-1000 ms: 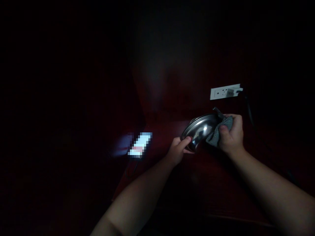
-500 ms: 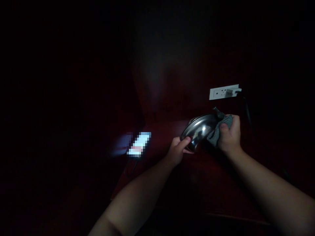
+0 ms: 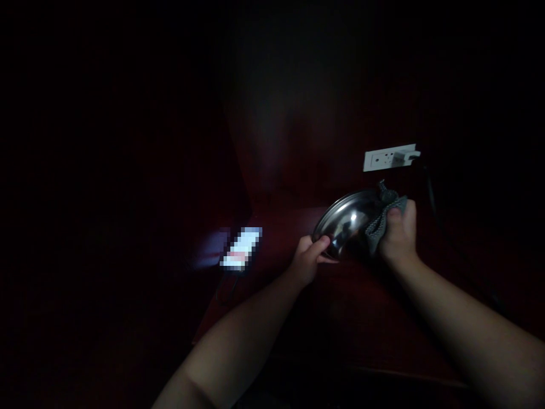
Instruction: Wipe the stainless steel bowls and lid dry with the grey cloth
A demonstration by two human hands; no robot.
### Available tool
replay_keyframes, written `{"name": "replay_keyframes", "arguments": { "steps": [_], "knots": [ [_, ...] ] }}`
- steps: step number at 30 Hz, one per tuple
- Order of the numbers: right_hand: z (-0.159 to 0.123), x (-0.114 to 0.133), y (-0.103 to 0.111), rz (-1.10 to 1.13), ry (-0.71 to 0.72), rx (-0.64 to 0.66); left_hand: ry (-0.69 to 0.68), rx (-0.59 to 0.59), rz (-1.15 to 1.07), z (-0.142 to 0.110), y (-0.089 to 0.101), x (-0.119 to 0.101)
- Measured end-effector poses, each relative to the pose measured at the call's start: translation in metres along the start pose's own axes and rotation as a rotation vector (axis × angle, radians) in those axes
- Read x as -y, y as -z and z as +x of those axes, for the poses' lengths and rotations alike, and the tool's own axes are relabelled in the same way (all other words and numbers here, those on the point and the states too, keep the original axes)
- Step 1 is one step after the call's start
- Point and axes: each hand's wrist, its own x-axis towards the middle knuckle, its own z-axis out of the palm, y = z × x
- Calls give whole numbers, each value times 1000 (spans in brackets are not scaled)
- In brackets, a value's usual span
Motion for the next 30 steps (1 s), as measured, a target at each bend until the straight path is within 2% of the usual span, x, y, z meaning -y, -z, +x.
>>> {"name": "replay_keyframes", "arguments": {
  "steps": [7, 20, 30],
  "knots": [
    [0, 4, 1, -36, -18, -6, 11, 14, 98, 2, -1, -1],
    [2, 11, 5, -155, 33, -46, -119, -45, 194, 5, 0, -5],
    [1, 20, 6, -190, 116, 17, 24, -72, 86, 2, -1, -7]
  ]
}}
